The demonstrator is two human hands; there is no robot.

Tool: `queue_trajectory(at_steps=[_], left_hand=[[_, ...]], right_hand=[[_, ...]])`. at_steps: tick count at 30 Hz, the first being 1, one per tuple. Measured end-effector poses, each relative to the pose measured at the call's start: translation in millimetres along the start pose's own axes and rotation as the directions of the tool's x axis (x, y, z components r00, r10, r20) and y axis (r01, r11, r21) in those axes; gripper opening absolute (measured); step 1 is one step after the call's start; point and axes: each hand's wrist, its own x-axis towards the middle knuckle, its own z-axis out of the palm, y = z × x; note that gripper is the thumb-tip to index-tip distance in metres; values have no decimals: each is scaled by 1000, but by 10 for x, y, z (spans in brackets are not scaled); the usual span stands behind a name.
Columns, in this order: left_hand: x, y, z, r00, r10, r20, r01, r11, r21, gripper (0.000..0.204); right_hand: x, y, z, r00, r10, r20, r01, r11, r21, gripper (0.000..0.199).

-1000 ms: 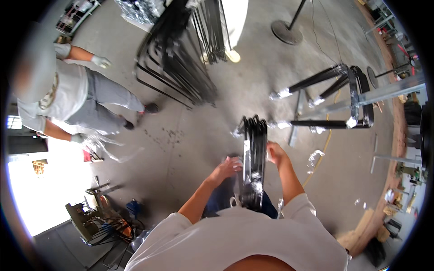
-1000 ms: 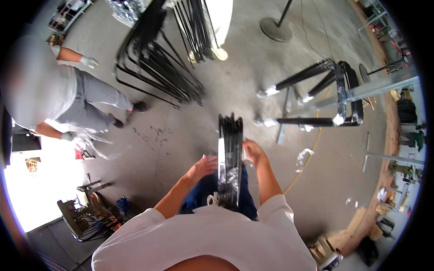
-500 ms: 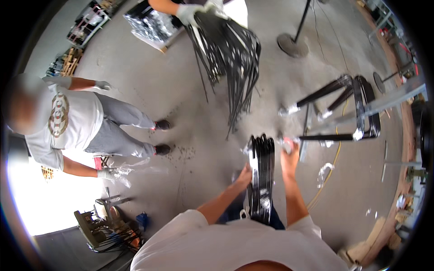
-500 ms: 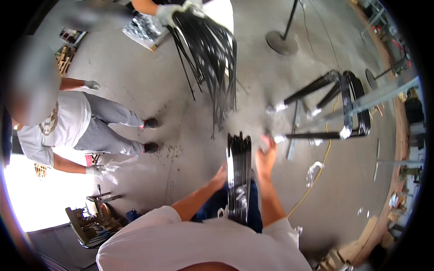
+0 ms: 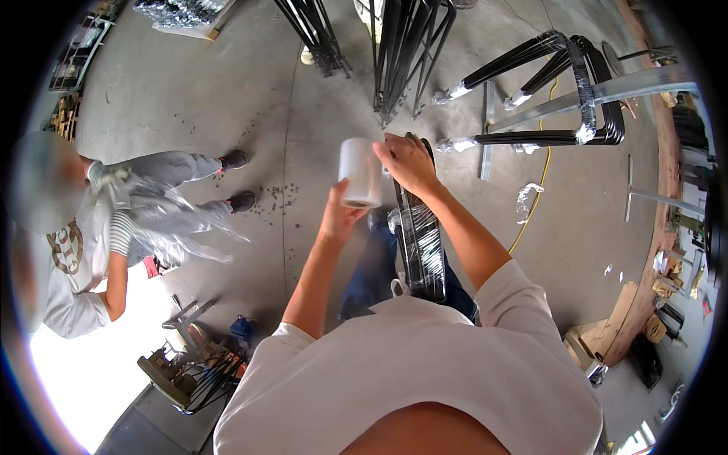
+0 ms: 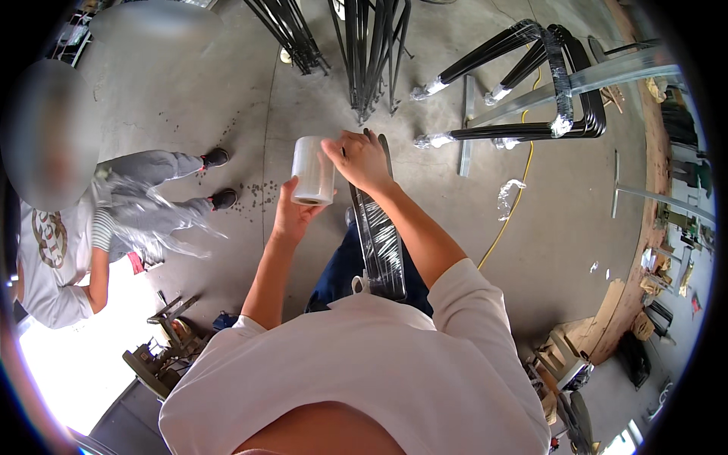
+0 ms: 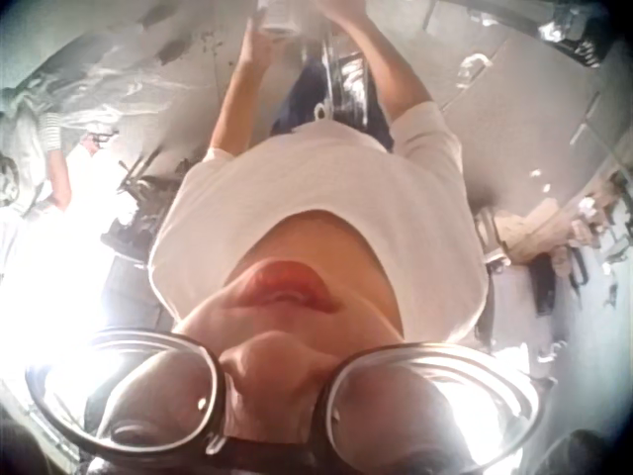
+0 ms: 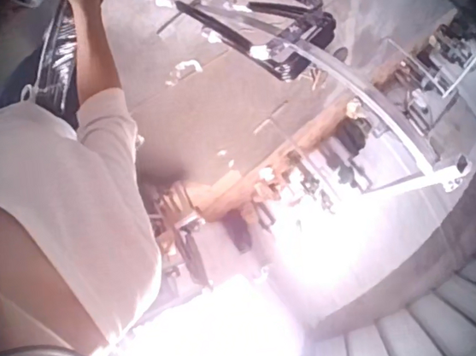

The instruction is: The person wraps a bundle of black metal frames with a roll of clear plastic film. They hold the frames in one hand and rotate the film roll with the other to secure the bundle. The person then lifts the wrapped bundle and places it on a stack of similar items.

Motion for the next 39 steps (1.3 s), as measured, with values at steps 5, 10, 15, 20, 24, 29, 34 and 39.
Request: queue_trajectory(at_steps=[5, 10, 15, 20, 24, 29, 34, 39], left_hand=[[-287, 198, 451, 964, 266, -15, -245, 909, 337, 60], [-177, 303, 293, 960, 242, 141, -244, 474, 846, 49], [805, 725, -188, 872, 108, 478, -433, 624, 650, 51], [1635, 47, 11, 782, 124, 611, -441, 803, 401, 53], [1935, -160, 53, 852, 83, 516, -346, 830, 438, 53], [1935, -99, 35, 821, -30, 570, -309, 816, 488, 53], [1592, 90, 198, 709, 40, 705, -444, 801, 401, 51], [1300, -133, 68, 752, 551, 362, -647, 511, 566, 48]], right_hand=[[21, -460, -241, 923, 332, 196, -333, 942, -24, 73], [-15, -572, -395, 773, 534, 342, -621, 746, 240, 88], [-2, -365, -342, 793, 352, 498, -609, 489, 624, 70], [87, -341, -283, 834, 340, 434, -551, 494, 673, 65], [355, -460, -482, 726, 402, 558, -679, 544, 493, 64], [594, 294, -811, 708, 422, 566, -704, 476, 527, 50], [-115, 1157, -349, 526, 457, 718, -818, 39, 574, 33], [-537, 91, -121, 698, 323, 639, -666, -32, 745, 21]])
